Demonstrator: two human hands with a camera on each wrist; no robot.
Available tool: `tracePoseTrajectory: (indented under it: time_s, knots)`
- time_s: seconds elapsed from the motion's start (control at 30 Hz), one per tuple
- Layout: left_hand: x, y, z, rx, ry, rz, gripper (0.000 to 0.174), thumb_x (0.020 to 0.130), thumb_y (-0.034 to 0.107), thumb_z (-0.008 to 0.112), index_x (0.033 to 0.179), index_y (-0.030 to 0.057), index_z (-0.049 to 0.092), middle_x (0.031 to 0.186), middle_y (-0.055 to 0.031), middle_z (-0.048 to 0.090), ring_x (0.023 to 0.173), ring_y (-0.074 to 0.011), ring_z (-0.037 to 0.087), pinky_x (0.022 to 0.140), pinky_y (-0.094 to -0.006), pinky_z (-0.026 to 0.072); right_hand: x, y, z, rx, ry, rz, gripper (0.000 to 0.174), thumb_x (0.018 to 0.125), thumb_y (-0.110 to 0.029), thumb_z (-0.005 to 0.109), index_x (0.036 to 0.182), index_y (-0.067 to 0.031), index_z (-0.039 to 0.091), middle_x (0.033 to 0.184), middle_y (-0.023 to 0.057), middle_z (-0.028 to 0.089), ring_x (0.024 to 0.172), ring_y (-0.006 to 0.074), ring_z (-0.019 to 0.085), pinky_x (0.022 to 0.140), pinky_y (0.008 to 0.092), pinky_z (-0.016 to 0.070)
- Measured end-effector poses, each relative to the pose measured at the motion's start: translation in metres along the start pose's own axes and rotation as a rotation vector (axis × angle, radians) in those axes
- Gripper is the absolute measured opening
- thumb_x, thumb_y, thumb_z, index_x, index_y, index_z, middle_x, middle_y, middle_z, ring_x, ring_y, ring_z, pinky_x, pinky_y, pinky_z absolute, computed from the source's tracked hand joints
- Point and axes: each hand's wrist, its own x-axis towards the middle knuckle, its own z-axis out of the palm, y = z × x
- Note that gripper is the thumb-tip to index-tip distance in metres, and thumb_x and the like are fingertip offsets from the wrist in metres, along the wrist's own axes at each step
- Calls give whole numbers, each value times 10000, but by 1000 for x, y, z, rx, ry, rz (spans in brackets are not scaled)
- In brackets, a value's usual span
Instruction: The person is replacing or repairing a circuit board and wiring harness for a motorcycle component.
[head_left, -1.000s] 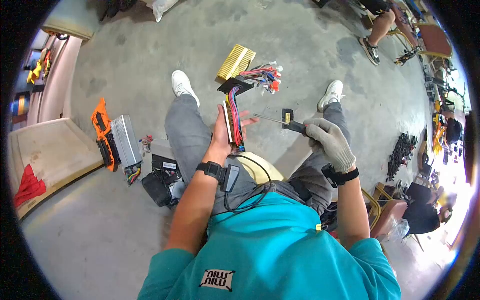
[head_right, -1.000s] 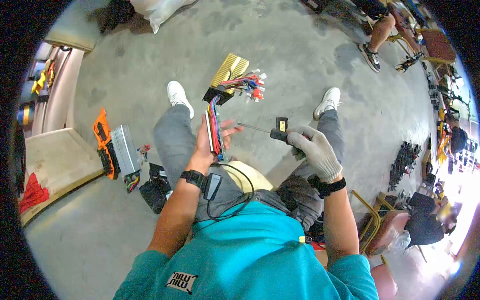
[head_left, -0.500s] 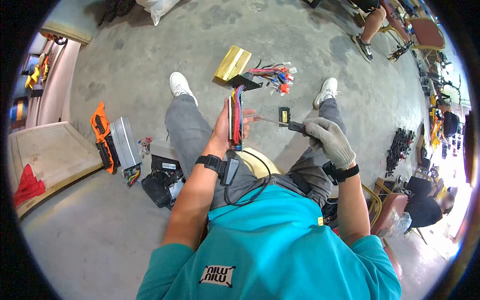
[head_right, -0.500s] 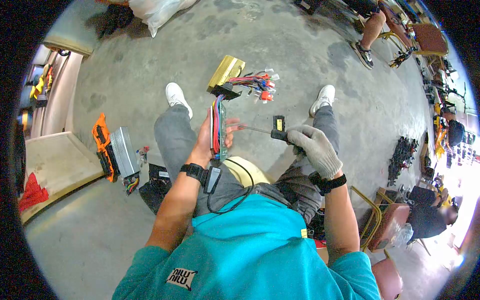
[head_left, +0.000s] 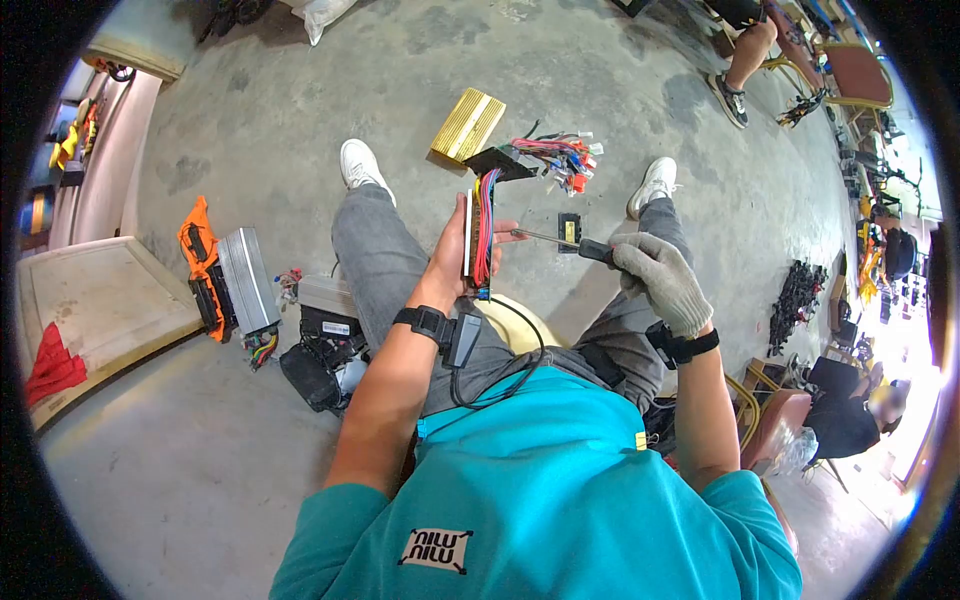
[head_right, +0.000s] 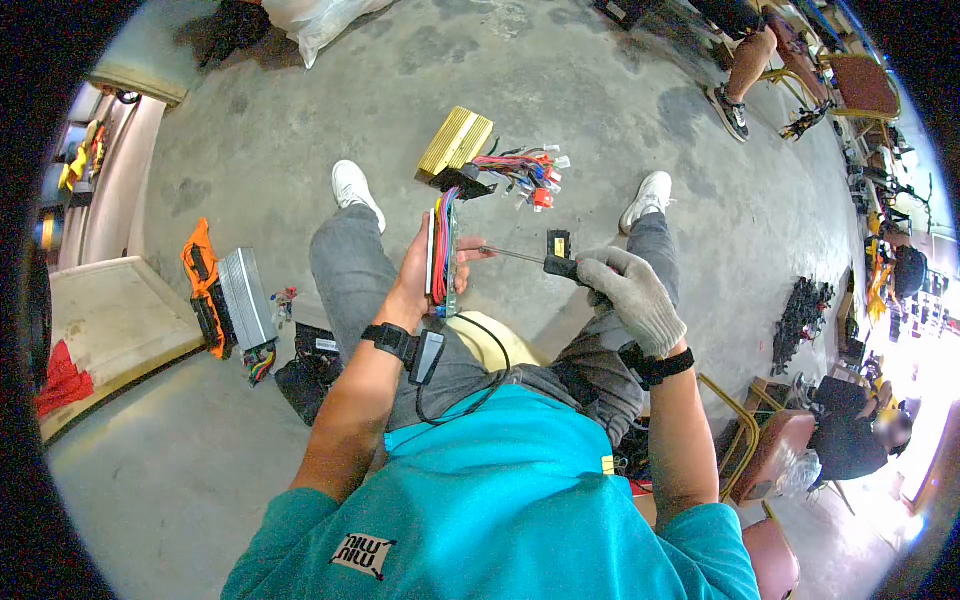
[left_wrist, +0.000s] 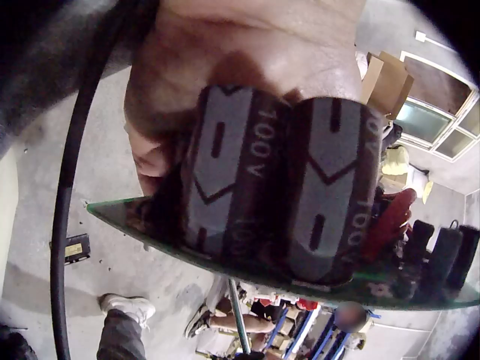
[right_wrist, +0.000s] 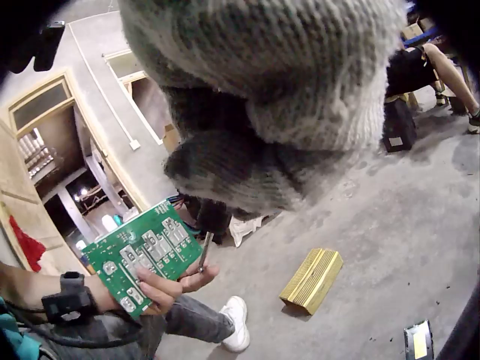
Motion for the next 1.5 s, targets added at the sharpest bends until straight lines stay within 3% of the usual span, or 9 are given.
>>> tracePoseTrajectory:
  time_s: [0.13,0.2,0.73,1.5]
  knots:
    - [1,-1,0,-11,29,-11,1038,926,822,203,1242,-89,587,1164,-246,682,484,-130,602,441,-255,518,-6,-8,1,-47,5,-4,314,970,-274,635,1124,-4,678,824,-1,627,653,70,570,575,223,449]
    - [2,0,-2,-17,11,-3,1039,925,824,203,1248,-89,581,1175,-245,679,488,-128,601,446,-252,518,-8,-11,4,-42,45,-27,353,940,-269,651,1124,30,686,843,22,626,718,102,594,680,260,495]
    - [-1,3,-1,-46,48,17,1007,949,792,184,1297,-92,518,1224,-256,657,469,-118,550,433,-242,476,-13,-13,24,-132,46,-32,326,964,-222,659,1184,20,665,855,8,624,726,81,603,665,236,514]
    - [-1,3,-4,-71,32,46,962,958,781,179,1216,-57,575,1159,-260,682,468,-115,573,426,-229,497,-12,-9,28,-118,70,-41,345,965,-251,650,1179,19,672,865,3,621,730,83,598,660,240,514]
